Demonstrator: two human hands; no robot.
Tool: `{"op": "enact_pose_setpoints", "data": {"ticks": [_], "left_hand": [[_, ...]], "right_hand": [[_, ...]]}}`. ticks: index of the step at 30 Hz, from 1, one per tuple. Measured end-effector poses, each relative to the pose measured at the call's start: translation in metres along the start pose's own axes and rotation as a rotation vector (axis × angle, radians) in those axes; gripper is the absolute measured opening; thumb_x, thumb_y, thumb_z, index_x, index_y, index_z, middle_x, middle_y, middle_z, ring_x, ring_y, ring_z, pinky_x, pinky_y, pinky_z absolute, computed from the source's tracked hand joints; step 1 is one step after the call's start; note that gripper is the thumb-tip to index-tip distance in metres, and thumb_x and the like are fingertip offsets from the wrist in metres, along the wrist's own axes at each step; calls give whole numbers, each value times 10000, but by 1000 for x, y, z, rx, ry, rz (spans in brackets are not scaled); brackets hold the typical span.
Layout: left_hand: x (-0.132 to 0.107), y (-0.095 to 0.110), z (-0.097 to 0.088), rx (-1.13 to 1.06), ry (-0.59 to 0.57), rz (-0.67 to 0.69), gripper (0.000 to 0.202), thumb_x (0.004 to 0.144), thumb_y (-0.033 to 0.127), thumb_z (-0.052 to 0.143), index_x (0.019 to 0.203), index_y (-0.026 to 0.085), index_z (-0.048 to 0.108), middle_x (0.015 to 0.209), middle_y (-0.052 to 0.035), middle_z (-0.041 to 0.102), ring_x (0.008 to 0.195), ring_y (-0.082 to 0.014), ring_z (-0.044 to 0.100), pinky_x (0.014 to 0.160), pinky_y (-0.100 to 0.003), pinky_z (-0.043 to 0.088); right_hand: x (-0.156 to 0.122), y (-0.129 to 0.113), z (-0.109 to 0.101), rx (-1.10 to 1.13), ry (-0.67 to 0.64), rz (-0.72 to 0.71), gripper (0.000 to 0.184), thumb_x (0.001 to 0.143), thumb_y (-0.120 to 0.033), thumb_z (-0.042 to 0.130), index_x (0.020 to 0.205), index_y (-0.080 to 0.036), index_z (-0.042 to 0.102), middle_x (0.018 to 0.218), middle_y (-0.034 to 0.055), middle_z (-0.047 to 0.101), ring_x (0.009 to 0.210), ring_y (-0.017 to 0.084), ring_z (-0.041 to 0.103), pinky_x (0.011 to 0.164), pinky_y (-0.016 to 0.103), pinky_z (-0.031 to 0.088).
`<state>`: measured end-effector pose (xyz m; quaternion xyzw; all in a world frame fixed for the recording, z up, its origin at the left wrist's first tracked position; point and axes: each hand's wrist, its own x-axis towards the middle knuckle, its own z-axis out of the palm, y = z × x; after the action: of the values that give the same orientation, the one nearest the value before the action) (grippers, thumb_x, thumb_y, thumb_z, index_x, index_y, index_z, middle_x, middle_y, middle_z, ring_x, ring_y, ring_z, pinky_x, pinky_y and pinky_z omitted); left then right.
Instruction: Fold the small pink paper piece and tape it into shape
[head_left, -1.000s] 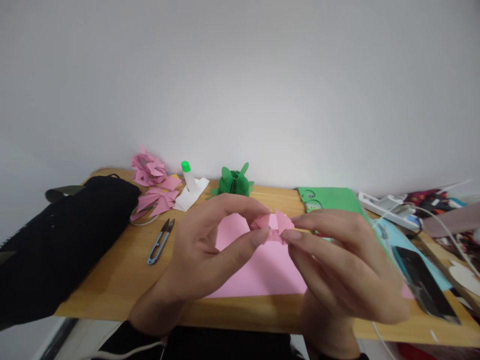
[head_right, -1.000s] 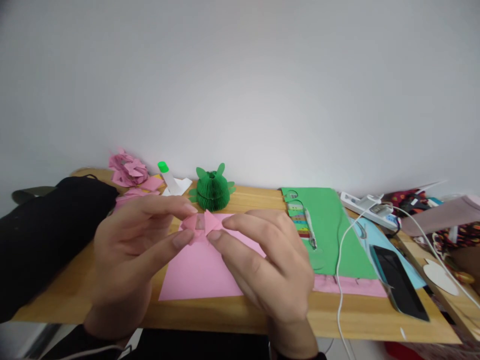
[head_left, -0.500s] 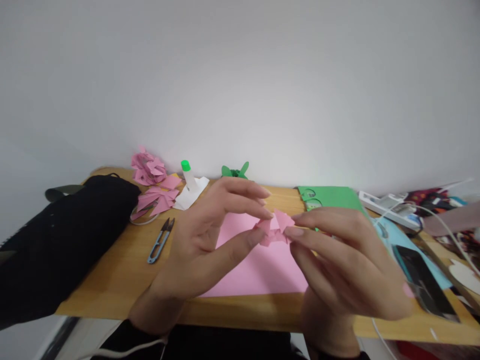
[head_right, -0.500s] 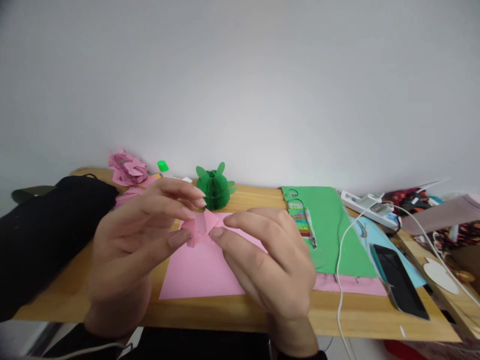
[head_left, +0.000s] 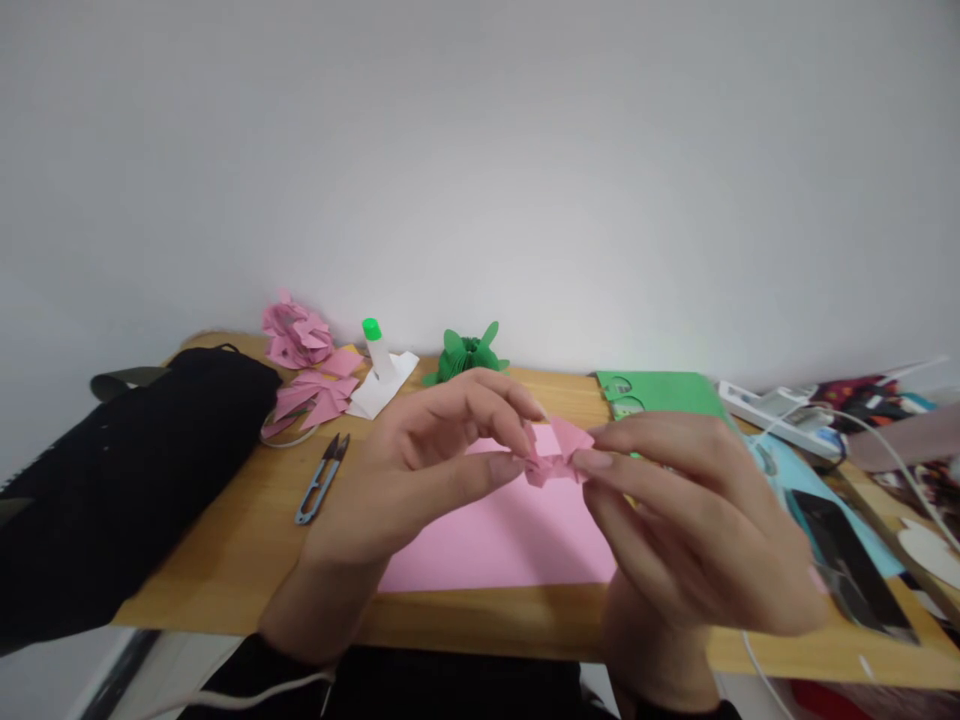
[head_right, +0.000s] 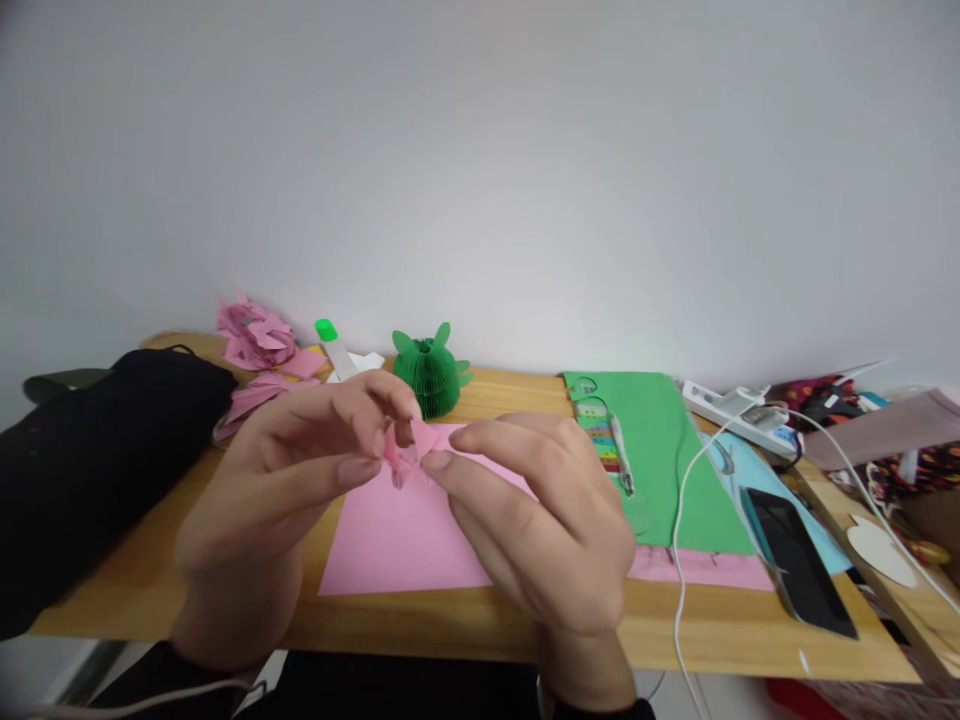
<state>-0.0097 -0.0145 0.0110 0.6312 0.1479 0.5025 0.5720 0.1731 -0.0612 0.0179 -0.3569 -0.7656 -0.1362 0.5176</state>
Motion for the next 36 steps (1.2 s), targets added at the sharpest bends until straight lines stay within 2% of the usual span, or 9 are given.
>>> {"op": "enact_pose_setpoints", "data": {"ticks": [3,8,13,16,23,29,36], "left_hand": [[1,0,0,26,9,-15,39,835,188,697,841,221,718,896,-64,641,905,-200,628,685,-302,538],[1,-1,0,89,33,45,63,796,224,754,855,225,733,909,-50,649,906,-180,607,776,-307,523],[3,-6,1,2,48,45,70,787,230,769,855,235,754,885,-31,648,882,-152,610,808,-299,520],[7,-10,1,-73,66,0,37,795,264,763,818,234,763,848,-27,649,840,-142,607,778,-289,520],[12,-18,4,-238,153,-173,123,735,328,809,756,222,751,765,-5,643,785,-125,592,756,-259,503],[14,-22,6,-418,120,-331,70,731,244,770,727,184,734,779,-15,622,780,-124,574,762,-255,475],[18,-27,4,-522,19,-379,79,702,235,758,686,166,723,732,-18,587,753,-126,543,748,-265,456]], "right_hand": [[0,2,1,31,37,-8,266,801,-14,639,961,-225,669,885,33,691,789,173,669,662,341,565],[3,6,6,128,70,10,295,765,51,641,932,-190,669,851,36,681,787,165,668,642,321,543],[1,6,14,185,199,73,266,758,27,651,911,-184,706,827,27,688,761,163,659,619,313,536],[0,3,16,241,185,152,253,750,6,679,917,-181,715,863,35,700,791,172,668,666,333,556],[0,5,14,293,97,247,281,750,10,699,929,-205,698,856,17,723,797,172,678,696,340,568],[-3,8,19,385,102,351,232,761,-8,698,894,-197,687,824,-1,715,763,153,673,696,321,563],[-5,7,21,462,111,431,203,776,-20,696,870,-200,703,795,-8,707,745,141,657,678,304,540]]}}
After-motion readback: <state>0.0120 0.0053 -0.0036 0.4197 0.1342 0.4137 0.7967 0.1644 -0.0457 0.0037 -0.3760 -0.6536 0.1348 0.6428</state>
